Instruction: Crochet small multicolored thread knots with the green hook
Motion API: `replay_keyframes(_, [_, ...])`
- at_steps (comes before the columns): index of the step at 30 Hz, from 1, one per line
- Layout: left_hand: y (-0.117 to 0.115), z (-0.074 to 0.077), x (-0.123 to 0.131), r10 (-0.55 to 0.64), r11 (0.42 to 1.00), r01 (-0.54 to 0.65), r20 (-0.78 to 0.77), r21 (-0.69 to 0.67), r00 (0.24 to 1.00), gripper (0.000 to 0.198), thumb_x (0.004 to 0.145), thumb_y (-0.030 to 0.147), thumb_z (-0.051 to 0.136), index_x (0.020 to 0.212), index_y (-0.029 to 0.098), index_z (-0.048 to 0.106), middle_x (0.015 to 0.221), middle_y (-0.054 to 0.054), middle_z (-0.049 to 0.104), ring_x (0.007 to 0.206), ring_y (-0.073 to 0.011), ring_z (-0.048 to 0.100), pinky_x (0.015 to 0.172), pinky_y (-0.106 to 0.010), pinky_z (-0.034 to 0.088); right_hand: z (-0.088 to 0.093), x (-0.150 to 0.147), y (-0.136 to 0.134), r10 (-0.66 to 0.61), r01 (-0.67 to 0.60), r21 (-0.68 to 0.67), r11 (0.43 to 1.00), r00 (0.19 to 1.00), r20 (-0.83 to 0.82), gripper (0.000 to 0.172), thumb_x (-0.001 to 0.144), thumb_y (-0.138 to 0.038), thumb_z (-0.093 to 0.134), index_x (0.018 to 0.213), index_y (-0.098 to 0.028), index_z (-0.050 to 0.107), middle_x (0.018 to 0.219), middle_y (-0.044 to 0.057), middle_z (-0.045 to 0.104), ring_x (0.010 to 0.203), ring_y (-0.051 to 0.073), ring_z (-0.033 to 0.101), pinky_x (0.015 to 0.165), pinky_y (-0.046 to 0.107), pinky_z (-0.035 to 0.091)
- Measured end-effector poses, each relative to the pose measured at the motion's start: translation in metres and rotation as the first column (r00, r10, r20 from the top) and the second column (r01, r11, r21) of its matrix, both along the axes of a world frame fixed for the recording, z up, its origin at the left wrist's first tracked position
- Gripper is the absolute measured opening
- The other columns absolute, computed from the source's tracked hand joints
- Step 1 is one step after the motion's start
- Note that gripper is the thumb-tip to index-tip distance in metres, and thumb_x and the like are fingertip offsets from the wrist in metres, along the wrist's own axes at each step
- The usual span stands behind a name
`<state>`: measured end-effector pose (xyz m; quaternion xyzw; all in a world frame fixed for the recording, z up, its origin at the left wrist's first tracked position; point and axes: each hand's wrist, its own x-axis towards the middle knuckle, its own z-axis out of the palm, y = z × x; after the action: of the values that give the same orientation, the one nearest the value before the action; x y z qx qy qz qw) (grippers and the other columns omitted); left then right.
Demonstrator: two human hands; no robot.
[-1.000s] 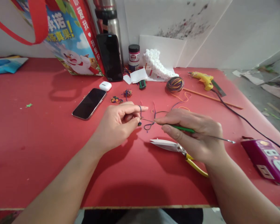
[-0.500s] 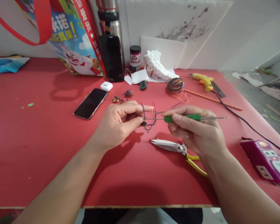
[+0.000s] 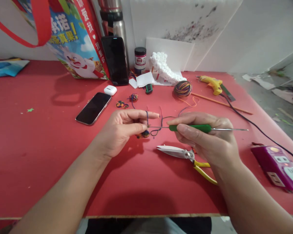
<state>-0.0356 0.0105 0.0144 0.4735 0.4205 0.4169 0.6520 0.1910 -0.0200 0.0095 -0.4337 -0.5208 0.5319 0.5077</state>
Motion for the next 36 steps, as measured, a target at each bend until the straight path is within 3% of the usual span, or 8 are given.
replay_keyframes(6, [0.001, 0.001, 0.001, -0.025, 0.999, 0.025, 0.032, -0.022, 0.999, 0.029, 0.070, 0.012, 0.079, 0.093, 0.024, 0.091, 0.076, -0.003, 0.071, 0.066, -0.0117, 0.058, 0.066, -0.026, 0.056, 0.001, -0.003, -0.002, -0.035, 0.036, -0.018, 0.999, 0.998, 0.046, 0.010, 0.085, -0.030, 0.085, 0.090, -0.022, 0.088, 0.065, 0.002, 0.066, 0.058, 0.013, 0.056, 0.049, 0.025, 0.043])
replay_keyframes(12, [0.000, 0.002, 0.001, -0.017, 1.000, 0.017, 0.013, 0.003, 1.000, 0.028, 0.070, 0.013, 0.078, 0.093, 0.023, 0.091, 0.070, -0.002, 0.068, 0.065, -0.0120, 0.055, 0.063, -0.025, 0.053, 0.002, -0.001, 0.000, 0.010, -0.009, -0.043, 0.999, 1.000, 0.024, 0.011, 0.085, -0.031, 0.087, 0.090, -0.022, 0.088, 0.064, 0.001, 0.064, 0.055, 0.012, 0.053, 0.047, 0.025, 0.041])
replay_keyframes(17, [0.000, 0.001, 0.001, 0.008, 1.000, -0.008, 0.004, 0.013, 1.000, 0.024, 0.069, 0.013, 0.079, 0.088, 0.022, 0.091, 0.080, -0.005, 0.076, 0.067, -0.0135, 0.059, 0.064, -0.027, 0.056, 0.003, 0.000, 0.000, 0.018, -0.020, -0.076, 0.997, 1.000, -0.025, 0.009, 0.084, -0.030, 0.089, 0.088, -0.022, 0.087, 0.061, 0.000, 0.061, 0.053, 0.011, 0.050, 0.045, 0.024, 0.038])
replay_keyframes(22, [-0.001, -0.001, 0.002, -0.037, 0.999, 0.035, 0.059, 0.032, 0.998, 0.025, 0.073, 0.014, 0.084, 0.095, 0.023, 0.091, 0.073, -0.004, 0.074, 0.068, -0.0150, 0.065, 0.067, -0.028, 0.058, 0.003, -0.003, 0.003, 0.050, -0.067, -0.108, 0.992, 0.987, -0.154, 0.015, 0.080, -0.033, 0.090, 0.086, -0.020, 0.086, 0.059, 0.001, 0.063, 0.046, 0.009, 0.044, 0.040, 0.023, 0.029])
replay_keyframes(28, [-0.005, -0.004, 0.012, 0.063, 0.996, -0.074, 0.200, 0.050, 0.978, 0.024, 0.077, 0.014, 0.087, 0.098, 0.026, 0.091, 0.079, -0.001, 0.075, 0.074, -0.0132, 0.070, 0.078, -0.028, 0.061, -0.005, -0.018, 0.007, 0.016, -0.065, -0.114, 0.991, 0.920, -0.391, 0.012, 0.082, -0.030, 0.085, 0.080, -0.020, 0.079, 0.062, -0.002, 0.066, 0.041, 0.004, 0.034, 0.040, 0.022, 0.032])
replay_keyframes(32, [-0.006, -0.005, 0.015, 0.148, 0.987, -0.157, 0.234, 0.020, 0.961, 0.022, 0.073, 0.015, 0.089, 0.093, 0.024, 0.090, 0.080, -0.001, 0.073, 0.076, -0.0129, 0.067, 0.075, -0.027, 0.059, -0.013, -0.025, 0.008, -0.006, -0.051, -0.124, 0.991, 0.908, -0.419, 0.013, 0.083, -0.033, 0.082, 0.084, -0.021, 0.079, 0.068, -0.003, 0.064, 0.043, 0.005, 0.028, 0.040, 0.022, 0.032])
replay_keyframes(36, [-0.007, -0.004, 0.014, 0.159, 0.987, -0.160, 0.225, -0.015, 0.961, 0.021, 0.072, 0.015, 0.089, 0.091, 0.023, 0.090, 0.083, -0.002, 0.076, 0.078, -0.0135, 0.069, 0.077, -0.028, 0.058, -0.016, -0.026, 0.010, 0.014, -0.083, -0.148, 0.986, 0.908, -0.418, 0.013, 0.085, -0.034, 0.079, 0.090, -0.022, 0.079, 0.069, -0.004, 0.061, 0.044, 0.005, 0.025, 0.041, 0.023, 0.031])
